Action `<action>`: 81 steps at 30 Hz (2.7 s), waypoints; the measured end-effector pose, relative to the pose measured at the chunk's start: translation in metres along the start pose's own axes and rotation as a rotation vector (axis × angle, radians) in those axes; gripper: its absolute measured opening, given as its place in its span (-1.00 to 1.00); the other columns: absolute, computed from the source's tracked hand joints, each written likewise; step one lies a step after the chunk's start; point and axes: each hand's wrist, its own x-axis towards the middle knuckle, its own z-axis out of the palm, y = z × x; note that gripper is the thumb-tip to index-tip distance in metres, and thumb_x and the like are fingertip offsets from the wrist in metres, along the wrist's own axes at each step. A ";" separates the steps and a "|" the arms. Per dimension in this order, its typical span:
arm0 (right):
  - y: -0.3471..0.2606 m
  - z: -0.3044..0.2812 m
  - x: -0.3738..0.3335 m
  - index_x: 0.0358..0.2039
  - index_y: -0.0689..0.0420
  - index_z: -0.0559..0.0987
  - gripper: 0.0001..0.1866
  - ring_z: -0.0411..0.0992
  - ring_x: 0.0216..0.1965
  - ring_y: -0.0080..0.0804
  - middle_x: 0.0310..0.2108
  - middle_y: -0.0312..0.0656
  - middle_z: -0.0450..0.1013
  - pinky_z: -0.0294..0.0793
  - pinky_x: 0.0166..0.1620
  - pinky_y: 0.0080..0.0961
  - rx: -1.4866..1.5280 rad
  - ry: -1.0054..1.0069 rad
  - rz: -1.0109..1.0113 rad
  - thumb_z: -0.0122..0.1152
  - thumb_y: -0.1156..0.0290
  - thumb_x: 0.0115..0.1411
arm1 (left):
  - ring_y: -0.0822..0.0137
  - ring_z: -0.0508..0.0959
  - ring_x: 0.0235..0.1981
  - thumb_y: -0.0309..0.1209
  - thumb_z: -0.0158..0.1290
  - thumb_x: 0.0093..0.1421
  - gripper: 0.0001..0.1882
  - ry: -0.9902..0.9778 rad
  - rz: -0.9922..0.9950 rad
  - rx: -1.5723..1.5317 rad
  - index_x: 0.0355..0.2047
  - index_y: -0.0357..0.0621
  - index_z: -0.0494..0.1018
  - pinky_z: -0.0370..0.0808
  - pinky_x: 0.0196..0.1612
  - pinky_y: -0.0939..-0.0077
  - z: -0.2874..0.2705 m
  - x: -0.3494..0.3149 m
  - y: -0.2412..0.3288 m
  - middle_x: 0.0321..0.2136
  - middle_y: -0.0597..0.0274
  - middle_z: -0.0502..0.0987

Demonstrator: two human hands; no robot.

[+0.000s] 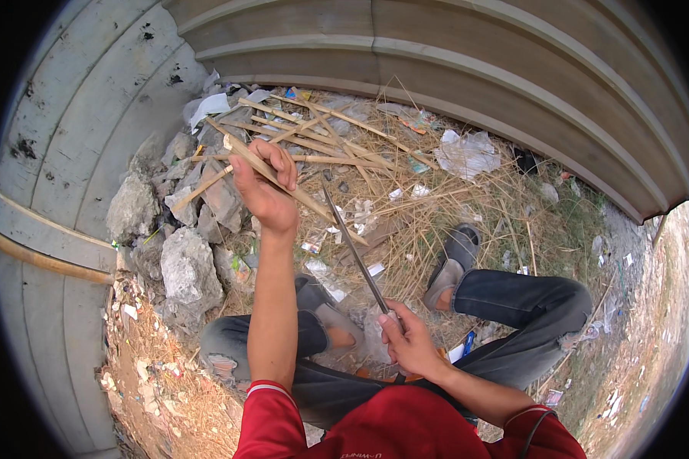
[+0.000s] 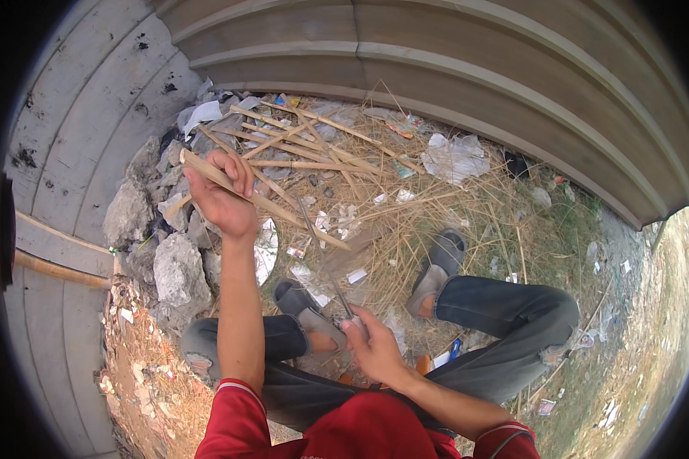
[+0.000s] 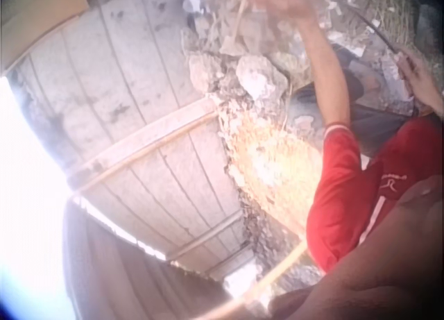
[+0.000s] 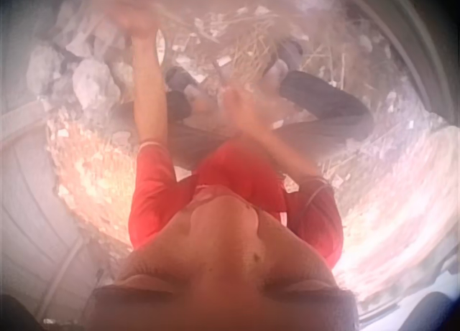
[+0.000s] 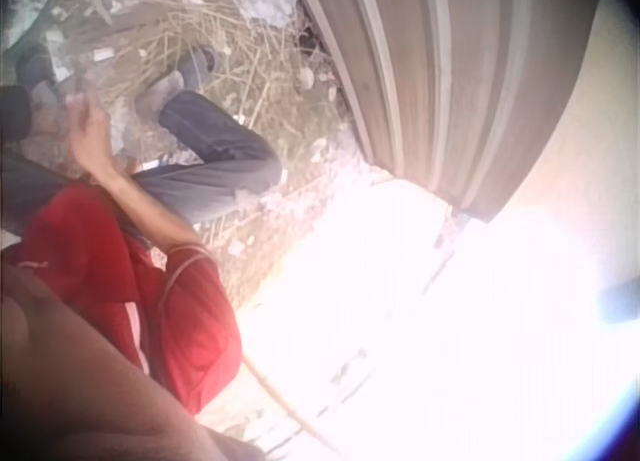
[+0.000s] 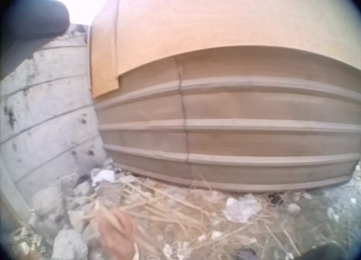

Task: The person sits cross-legged on the ground and uses a knife to shave and shape thin bamboo sticks. They hold the sticks with one hand and carefully scrape the surface with the knife in the other hand, creating fine shavings. The person occasionally switches between different sticks and tools, including a utility knife, to refine the bamboo pieces.

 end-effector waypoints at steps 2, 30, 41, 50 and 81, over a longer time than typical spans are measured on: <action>-0.023 -0.004 0.003 0.38 0.16 0.23 -0.44 0.29 -0.69 -0.66 -0.54 -0.33 0.38 0.29 -0.61 -0.63 0.032 -0.013 -0.008 0.05 0.27 0.45 | 0.51 0.07 -0.74 0.28 -0.34 0.39 -0.32 -0.055 -0.002 -0.030 -0.61 -0.03 0.16 0.03 -0.63 0.63 -0.007 0.002 0.000 -0.74 0.40 0.12; -0.018 -0.007 -0.001 0.47 0.05 0.06 -0.40 0.25 -0.74 -0.64 -0.62 -0.29 0.33 0.29 -0.68 -0.62 -0.087 0.186 -0.561 -0.10 0.28 0.48 | 0.54 0.05 -0.70 0.33 -0.32 0.32 -0.31 0.143 0.155 0.107 -0.59 -0.05 0.15 -0.02 -0.60 0.64 0.030 0.004 -0.030 -0.68 0.40 0.12; -0.141 -0.016 -0.007 0.37 0.16 0.05 -0.35 0.24 -0.75 -0.60 -0.60 -0.22 0.29 0.39 -0.63 -0.61 0.340 0.270 -0.848 -0.07 0.05 0.47 | 0.54 0.05 -0.69 0.23 -0.23 0.34 -0.38 0.202 0.169 0.062 -0.59 -0.05 0.14 0.00 -0.57 0.62 0.012 0.005 -0.030 -0.63 0.40 0.13; -0.051 -0.045 0.030 -0.19 0.22 0.41 -0.65 0.27 -0.75 -0.55 -0.64 -0.31 0.30 0.32 -0.70 -0.55 0.162 0.282 -0.039 0.11 0.14 0.41 | 0.55 0.08 -0.66 0.20 -0.08 0.31 -0.35 0.103 0.169 0.001 -0.62 -0.09 0.09 0.00 -0.57 0.61 0.013 -0.008 -0.029 -0.59 0.36 0.14; 0.001 -0.016 0.028 -0.43 0.11 0.35 -0.41 0.18 -0.76 -0.50 -0.68 -0.29 0.23 0.28 -0.67 -0.45 0.253 0.132 0.362 -0.09 -0.22 0.39 | 0.58 0.02 -0.70 0.29 -0.27 0.33 -0.35 0.004 0.129 0.013 -0.58 -0.03 0.13 -0.02 -0.60 0.65 0.010 -0.005 -0.027 -0.66 0.43 0.09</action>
